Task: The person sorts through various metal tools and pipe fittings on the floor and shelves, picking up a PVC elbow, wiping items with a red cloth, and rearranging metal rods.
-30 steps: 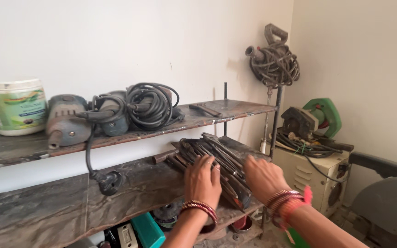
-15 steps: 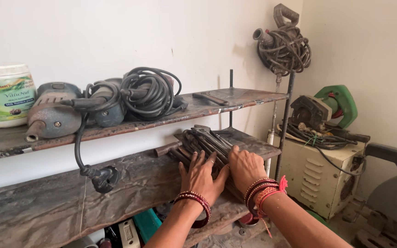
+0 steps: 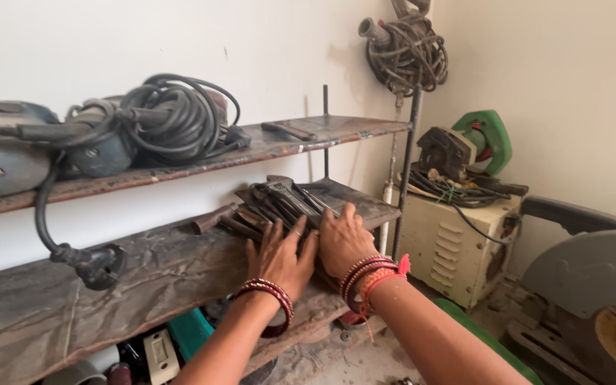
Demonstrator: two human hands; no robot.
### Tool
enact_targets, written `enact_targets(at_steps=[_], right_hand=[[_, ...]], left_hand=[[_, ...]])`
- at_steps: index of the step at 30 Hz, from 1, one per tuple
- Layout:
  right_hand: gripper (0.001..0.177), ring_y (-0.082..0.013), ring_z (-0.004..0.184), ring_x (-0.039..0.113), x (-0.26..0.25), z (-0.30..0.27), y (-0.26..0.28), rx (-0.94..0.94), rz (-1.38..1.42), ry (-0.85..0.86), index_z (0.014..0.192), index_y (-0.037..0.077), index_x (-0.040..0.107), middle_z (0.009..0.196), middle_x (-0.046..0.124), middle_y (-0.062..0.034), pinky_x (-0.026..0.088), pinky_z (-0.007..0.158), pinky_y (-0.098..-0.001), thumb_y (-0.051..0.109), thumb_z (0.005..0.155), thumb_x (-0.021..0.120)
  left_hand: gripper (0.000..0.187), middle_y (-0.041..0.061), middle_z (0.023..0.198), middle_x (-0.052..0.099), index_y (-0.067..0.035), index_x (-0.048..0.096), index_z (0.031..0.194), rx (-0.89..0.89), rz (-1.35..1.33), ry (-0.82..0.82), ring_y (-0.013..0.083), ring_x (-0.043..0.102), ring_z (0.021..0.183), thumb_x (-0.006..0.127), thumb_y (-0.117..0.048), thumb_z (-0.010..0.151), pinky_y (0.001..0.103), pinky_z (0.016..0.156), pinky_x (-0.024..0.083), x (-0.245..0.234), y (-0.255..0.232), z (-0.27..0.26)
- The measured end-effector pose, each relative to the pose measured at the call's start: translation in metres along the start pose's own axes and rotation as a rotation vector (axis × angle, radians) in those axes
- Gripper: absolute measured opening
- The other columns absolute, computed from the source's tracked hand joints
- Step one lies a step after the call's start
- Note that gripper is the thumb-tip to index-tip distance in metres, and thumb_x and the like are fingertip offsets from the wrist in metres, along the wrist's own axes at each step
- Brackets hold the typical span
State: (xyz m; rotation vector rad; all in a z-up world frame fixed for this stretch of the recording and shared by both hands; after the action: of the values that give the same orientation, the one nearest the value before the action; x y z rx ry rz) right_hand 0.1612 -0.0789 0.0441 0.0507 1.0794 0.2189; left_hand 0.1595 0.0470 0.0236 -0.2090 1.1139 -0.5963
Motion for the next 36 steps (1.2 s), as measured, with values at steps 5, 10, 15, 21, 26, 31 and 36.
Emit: enact_targets(at_steps=[5, 10, 15, 21, 26, 31, 36], right_hand=[[0.041, -0.0439, 0.122, 0.051, -0.003, -0.001, 0.01, -0.004, -0.111, 0.028, 0.125, -0.001, 0.058, 0.127, 0.05, -0.029, 0.049, 0.098, -0.049, 0.019, 0.09, 0.062], [0.038, -0.0396, 0.12, 0.052, -0.012, -0.003, 0.013, -0.055, -0.245, 0.008, 0.117, 0.003, 0.065, 0.125, 0.056, -0.0244, 0.043, 0.1, -0.0476, 0.028, 0.089, 0.064], [0.04, -0.0411, 0.114, 0.054, -0.029, -0.019, 0.013, -0.113, -0.122, -0.143, 0.113, 0.001, 0.064, 0.117, 0.058, -0.0247, 0.043, 0.095, -0.0506, 0.027, 0.084, 0.071], [0.036, -0.0417, 0.107, 0.056, -0.081, -0.068, 0.021, -0.206, -0.013, -0.385, 0.111, 0.001, 0.061, 0.109, 0.058, -0.0234, 0.045, 0.092, -0.0497, 0.011, 0.078, 0.071], [0.036, -0.042, 0.109, 0.057, -0.127, -0.134, 0.016, -0.241, 0.151, -0.43, 0.118, 0.003, 0.062, 0.113, 0.058, -0.0223, 0.046, 0.093, -0.0502, 0.012, 0.084, 0.068], [0.035, -0.042, 0.108, 0.058, -0.156, -0.208, -0.004, -0.212, 0.292, -0.272, 0.122, 0.003, 0.062, 0.112, 0.059, -0.0221, 0.047, 0.095, -0.049, 0.013, 0.089, 0.066], [0.034, -0.0409, 0.104, 0.06, -0.133, -0.272, -0.04, -0.172, 0.337, -0.209, 0.12, 0.001, 0.063, 0.106, 0.061, -0.0217, 0.049, 0.091, -0.0475, 0.011, 0.087, 0.066]], left_hand=[[0.066, 0.016, 0.162, 0.03, -0.024, 0.04, 0.155, 0.002, 0.073, 0.023, 0.031, 0.017, 0.155, 0.034, -0.059, 0.099, 0.055, 0.125, 0.004, -0.004, 0.004, -0.002], [0.07, 0.017, 0.163, 0.025, -0.021, 0.034, 0.156, 0.016, 0.141, 0.036, 0.0297, 0.014, 0.155, 0.035, -0.06, 0.098, 0.055, 0.124, 0.004, -0.007, 0.005, -0.007], [0.076, 0.02, 0.163, 0.022, -0.018, 0.028, 0.158, 0.065, 0.162, 0.01, 0.0306, 0.013, 0.154, 0.042, -0.059, 0.096, 0.055, 0.122, 0.005, -0.014, 0.0, -0.019], [0.071, 0.022, 0.162, 0.029, -0.012, 0.035, 0.156, 0.163, 0.045, -0.086, 0.0353, 0.018, 0.154, 0.047, -0.051, 0.099, 0.057, 0.122, 0.01, -0.028, -0.03, -0.051], [0.071, 0.026, 0.147, 0.049, 0.003, 0.038, 0.15, 0.296, -0.183, -0.174, 0.0385, 0.043, 0.139, 0.057, -0.04, 0.098, 0.057, 0.114, 0.025, -0.048, -0.071, -0.106], [0.059, 0.024, 0.123, 0.067, 0.0, 0.048, 0.141, 0.349, -0.434, -0.064, 0.0416, 0.067, 0.111, 0.067, -0.024, 0.092, 0.049, 0.098, 0.051, -0.045, -0.106, -0.174], [0.059, 0.03, 0.124, 0.066, 0.004, 0.048, 0.141, 0.496, -0.583, -0.043, 0.0455, 0.065, 0.113, 0.071, -0.015, 0.089, 0.05, 0.094, 0.053, -0.005, -0.135, -0.241]])
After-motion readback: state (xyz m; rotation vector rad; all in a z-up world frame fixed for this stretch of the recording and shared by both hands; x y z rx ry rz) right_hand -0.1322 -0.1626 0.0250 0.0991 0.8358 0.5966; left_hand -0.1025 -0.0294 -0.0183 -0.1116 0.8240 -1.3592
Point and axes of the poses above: each hand's wrist, its own z-axis towards the middle knuckle, its own x-axis out of the palm, y = z × x, the point moved 7 cm from there along z, towards the middle knuckle
